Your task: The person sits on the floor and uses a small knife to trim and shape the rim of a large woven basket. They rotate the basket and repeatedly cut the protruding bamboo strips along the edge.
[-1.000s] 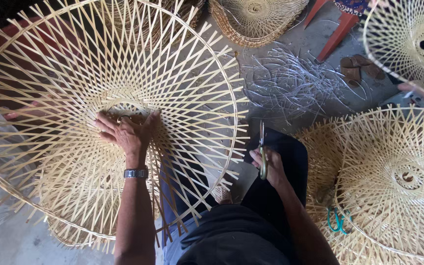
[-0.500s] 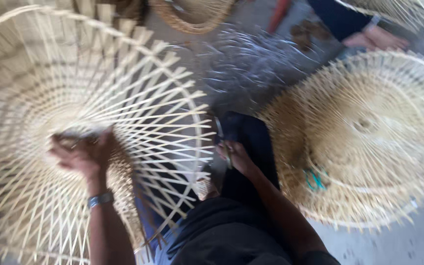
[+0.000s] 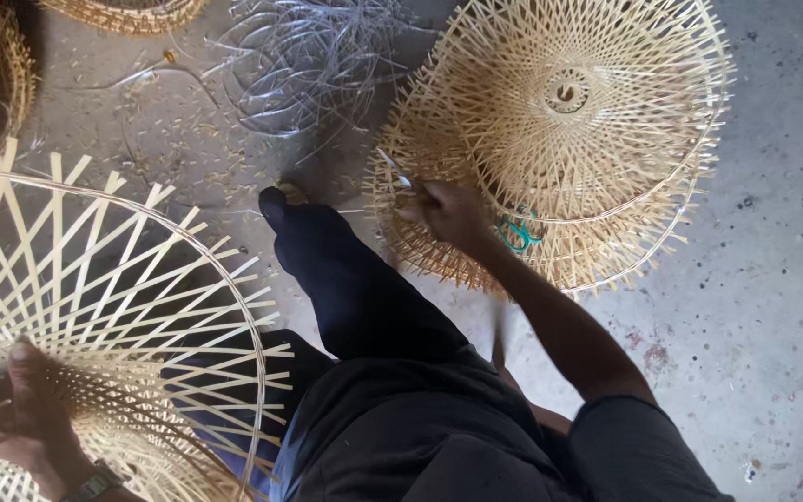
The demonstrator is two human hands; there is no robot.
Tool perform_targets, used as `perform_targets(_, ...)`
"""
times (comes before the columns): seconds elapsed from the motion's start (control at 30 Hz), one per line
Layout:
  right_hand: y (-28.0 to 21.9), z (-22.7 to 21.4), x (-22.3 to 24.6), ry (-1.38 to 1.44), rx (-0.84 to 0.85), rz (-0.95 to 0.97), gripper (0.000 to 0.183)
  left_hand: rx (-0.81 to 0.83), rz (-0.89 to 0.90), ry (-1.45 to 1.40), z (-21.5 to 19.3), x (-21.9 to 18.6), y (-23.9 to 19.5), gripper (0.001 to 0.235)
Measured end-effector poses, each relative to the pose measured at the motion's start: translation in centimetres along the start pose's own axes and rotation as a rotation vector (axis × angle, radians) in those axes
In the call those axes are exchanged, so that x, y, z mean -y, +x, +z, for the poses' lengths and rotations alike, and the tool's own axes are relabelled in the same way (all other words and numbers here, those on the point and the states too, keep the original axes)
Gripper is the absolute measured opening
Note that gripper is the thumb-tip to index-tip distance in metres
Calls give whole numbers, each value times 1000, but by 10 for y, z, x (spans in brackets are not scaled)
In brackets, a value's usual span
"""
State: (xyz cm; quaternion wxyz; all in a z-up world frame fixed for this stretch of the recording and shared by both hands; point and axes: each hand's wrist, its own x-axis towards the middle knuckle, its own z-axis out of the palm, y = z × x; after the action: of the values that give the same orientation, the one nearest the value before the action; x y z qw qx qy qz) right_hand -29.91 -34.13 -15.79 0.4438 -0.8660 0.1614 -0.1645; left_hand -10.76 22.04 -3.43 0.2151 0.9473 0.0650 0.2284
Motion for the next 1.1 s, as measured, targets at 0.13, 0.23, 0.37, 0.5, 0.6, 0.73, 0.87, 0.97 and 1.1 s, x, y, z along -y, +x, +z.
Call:
perform_targets(0.13, -38, 2, -66, -550, 263, 207, 43, -125, 188, 43, -1, 31, 12, 91)
perform_targets(0.23, -64, 43, -100, -136, 221, 235, 39, -210, 211, 84, -4, 55, 15, 91)
perform_targets(0.37, -63, 112, -118, -251, 422, 427, 45, -253, 379, 129, -16, 83, 6, 74)
perform_targets(0.5, -32, 178, -106, -186, 413, 402, 47, -390, 601, 234, -11, 102, 5, 65)
perform_targets(0.6, -22, 216, -98, -240, 333, 382, 57, -315, 503, 361, -18, 112, -12, 58)
perform_targets(0.73, -21, 234, -99, -187, 480, 456, 49, -326, 697, 553, -23, 99, -31, 45)
perform_targets(0.87, -44, 238, -107, -112, 307, 99, 41, 67, -19, 114, -28, 88, -72, 71)
perform_targets(0.97, -63, 216, -120, -60, 165, 116, 28, -1, 111, 280, -18, 76, -76, 60)
perform_targets(1.1, -81, 145, -156, -141, -87, 261, 19, 244, -426, -94, -11, 55, -59, 70)
